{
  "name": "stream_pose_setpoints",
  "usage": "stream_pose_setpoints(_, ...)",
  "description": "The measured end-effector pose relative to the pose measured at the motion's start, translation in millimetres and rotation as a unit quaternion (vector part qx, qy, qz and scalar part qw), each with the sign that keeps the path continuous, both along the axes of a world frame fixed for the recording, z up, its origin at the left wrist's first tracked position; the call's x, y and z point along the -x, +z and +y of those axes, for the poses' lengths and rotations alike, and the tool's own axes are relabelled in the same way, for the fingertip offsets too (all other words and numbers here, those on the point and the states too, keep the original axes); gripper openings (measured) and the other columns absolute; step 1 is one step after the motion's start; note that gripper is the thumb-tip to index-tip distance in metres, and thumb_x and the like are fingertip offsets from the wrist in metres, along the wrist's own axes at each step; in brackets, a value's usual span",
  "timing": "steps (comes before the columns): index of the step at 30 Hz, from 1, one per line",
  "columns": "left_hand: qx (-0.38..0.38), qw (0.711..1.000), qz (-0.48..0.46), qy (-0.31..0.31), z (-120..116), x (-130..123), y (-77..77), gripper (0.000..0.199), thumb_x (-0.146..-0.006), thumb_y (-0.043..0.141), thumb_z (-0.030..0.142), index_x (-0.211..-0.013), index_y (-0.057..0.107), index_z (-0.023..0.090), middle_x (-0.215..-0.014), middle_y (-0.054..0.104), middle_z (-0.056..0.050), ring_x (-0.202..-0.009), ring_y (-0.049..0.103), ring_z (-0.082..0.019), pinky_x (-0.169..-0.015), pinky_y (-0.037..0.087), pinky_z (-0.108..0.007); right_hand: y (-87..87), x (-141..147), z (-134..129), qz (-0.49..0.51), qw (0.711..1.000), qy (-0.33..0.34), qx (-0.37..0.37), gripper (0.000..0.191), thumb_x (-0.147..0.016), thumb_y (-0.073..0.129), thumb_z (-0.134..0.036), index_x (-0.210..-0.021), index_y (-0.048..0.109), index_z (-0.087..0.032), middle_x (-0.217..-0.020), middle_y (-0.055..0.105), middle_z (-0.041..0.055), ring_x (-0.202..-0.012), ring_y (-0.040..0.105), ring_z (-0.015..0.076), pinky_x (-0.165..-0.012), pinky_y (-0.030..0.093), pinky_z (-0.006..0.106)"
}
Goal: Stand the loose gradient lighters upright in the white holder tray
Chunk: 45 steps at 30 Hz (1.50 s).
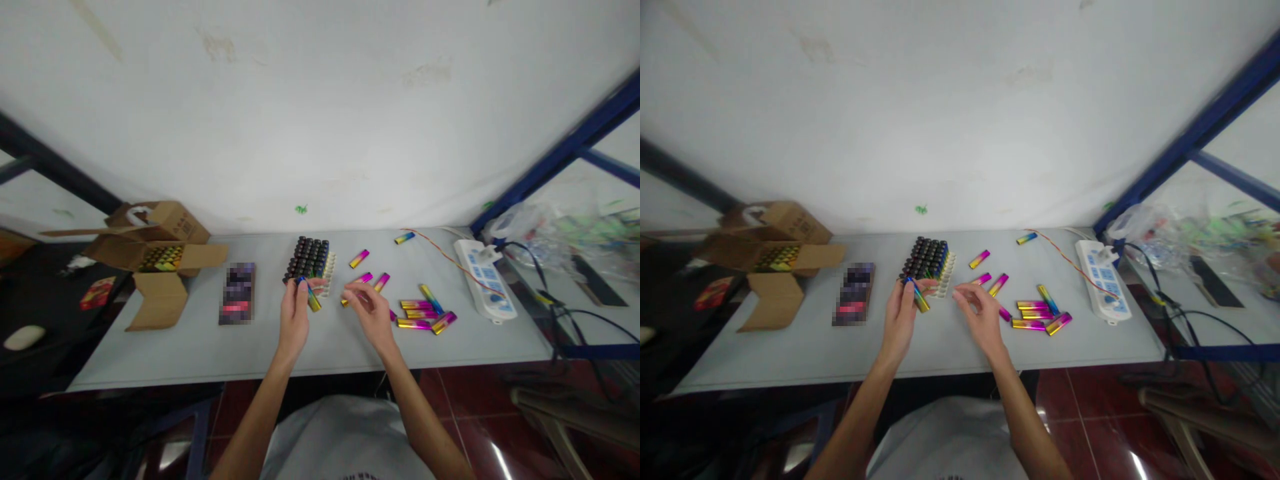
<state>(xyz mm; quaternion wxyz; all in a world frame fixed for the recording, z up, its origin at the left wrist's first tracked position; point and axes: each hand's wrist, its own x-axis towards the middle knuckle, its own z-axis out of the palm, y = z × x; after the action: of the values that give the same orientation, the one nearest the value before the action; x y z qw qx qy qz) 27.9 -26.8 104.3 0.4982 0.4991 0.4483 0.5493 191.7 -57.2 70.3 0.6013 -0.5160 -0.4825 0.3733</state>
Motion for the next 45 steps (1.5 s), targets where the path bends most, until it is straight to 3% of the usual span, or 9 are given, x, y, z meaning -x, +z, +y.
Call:
stream_pose_setpoints(3,0.049,0.995,-0.066,-0.047,3,-1,-3.0,0.038,-0.097,0.058,0.06,-0.098,0.056,0.022,-0.072,0.059,0.004,-0.059,0.054,-0.011,-0.059,0.05,-0.023,-6.5,-9,0,-0.049,0.998,-0.023,0.032,0.034,-0.098,0.064,-0.051,-0.09,0.073,-0.019,-0.057,0.059,-0.0041,-0.051,0.055,0.0126,-0.055,0.046,0.024)
stream_pose_setpoints(5,0.093,0.99,-0.082,-0.074,5,-1,-5.6,0.042,-0.092,0.064,0.064,-0.097,0.053,0.023,-0.065,0.048,0.008,-0.049,0.042,-0.008,-0.046,0.038,-0.018,-9.2,-14,2,-0.088,0.995,-0.021,0.039,0.04,-0.1,0.059,-0.054,-0.085,0.073,-0.019,-0.055,0.056,-0.0041,-0.049,0.051,0.0127,-0.052,0.041,0.025)
stream_pose_setpoints(7,0.132,0.985,-0.078,-0.083,6,-2,-8.4,0.049,-0.087,0.067,0.068,-0.094,0.055,0.021,-0.062,0.04,0.009,-0.047,0.034,-0.006,-0.041,0.027,-0.016,-10.4,-17,5,-0.13,0.991,-0.023,0.031,0.042,-0.102,0.055,-0.054,-0.085,0.073,-0.019,-0.064,0.063,-0.0011,-0.056,0.056,0.0143,-0.057,0.043,0.026)
stream_pose_setpoints(11,0.187,0.975,-0.087,-0.088,10,-5,-9.8,0.063,-0.084,0.058,0.079,-0.075,0.056,0.017,-0.055,0.033,0.008,-0.044,0.026,-0.005,-0.041,0.019,-0.017,-13.1,-13,14,-0.249,0.968,-0.018,-0.018,0.04,-0.106,0.05,-0.048,-0.089,0.073,-0.02,-0.079,0.067,0.0036,-0.074,0.062,0.0189,-0.072,0.049,0.03)
stream_pose_setpoints(14,0.212,0.965,-0.121,-0.098,14,-7,-4.5,0.061,-0.084,0.058,0.074,-0.062,0.046,0.019,-0.051,0.028,0.008,-0.043,0.021,-0.004,-0.041,0.016,-0.018,-20.4,-3,20,-0.314,0.947,0.015,-0.065,0.033,-0.107,0.05,-0.041,-0.095,0.073,-0.02,-0.087,0.065,0.0063,-0.085,0.062,0.0218,-0.08,0.051,0.034)
stream_pose_setpoints(20,0.221,0.962,-0.136,-0.08,21,-8,1.1,0.045,-0.087,0.053,0.053,-0.06,0.04,0.02,-0.052,0.025,0.008,-0.043,0.017,-0.005,-0.041,0.014,-0.019,-43.7,8,26,-0.369,0.92,0.044,-0.124,0.022,-0.106,0.054,-0.032,-0.109,0.072,-0.021,-0.113,0.067,0.0121,-0.109,0.062,0.0265,-0.099,0.052,0.045)
stream_pose_setpoints(28,0.248,0.964,-0.09,-0.037,23,-5,-13.3,0.037,-0.088,0.049,0.047,-0.062,0.042,0.021,-0.053,0.029,0.007,-0.042,0.02,-0.006,-0.041,0.014,-0.018,-56.6,5,29,-0.391,0.912,0.036,-0.122,0.018,-0.104,0.057,-0.029,-0.109,0.073,-0.024,-0.117,0.07,0.0099,-0.114,0.064,0.0264,-0.12,0.038,0.057)
stream_pose_setpoints(40,0.257,0.961,-0.097,-0.03,24,-3,-18.0,0.037,-0.087,0.051,0.046,-0.062,0.043,0.02,-0.051,0.027,0.008,-0.041,0.018,-0.005,-0.04,0.013,-0.018,-54.8,8,29,-0.414,0.903,0.074,-0.089,0.027,-0.101,0.062,-0.032,-0.125,0.072,-0.024,-0.142,0.066,0.012,-0.136,0.059,0.0268,-0.129,0.016,0.063)
stream_pose_setpoints(45,0.255,0.961,-0.101,-0.043,22,-1,-15.2,0.043,-0.089,0.053,0.053,-0.064,0.043,0.02,-0.052,0.027,0.009,-0.041,0.019,-0.004,-0.041,0.014,-0.017,-57.3,8,30,-0.414,0.903,0.074,-0.089,0.029,-0.1,0.065,-0.033,-0.126,0.071,-0.023,-0.144,0.065,0.0135,-0.14,0.056,0.0282,-0.128,0.015,0.065)
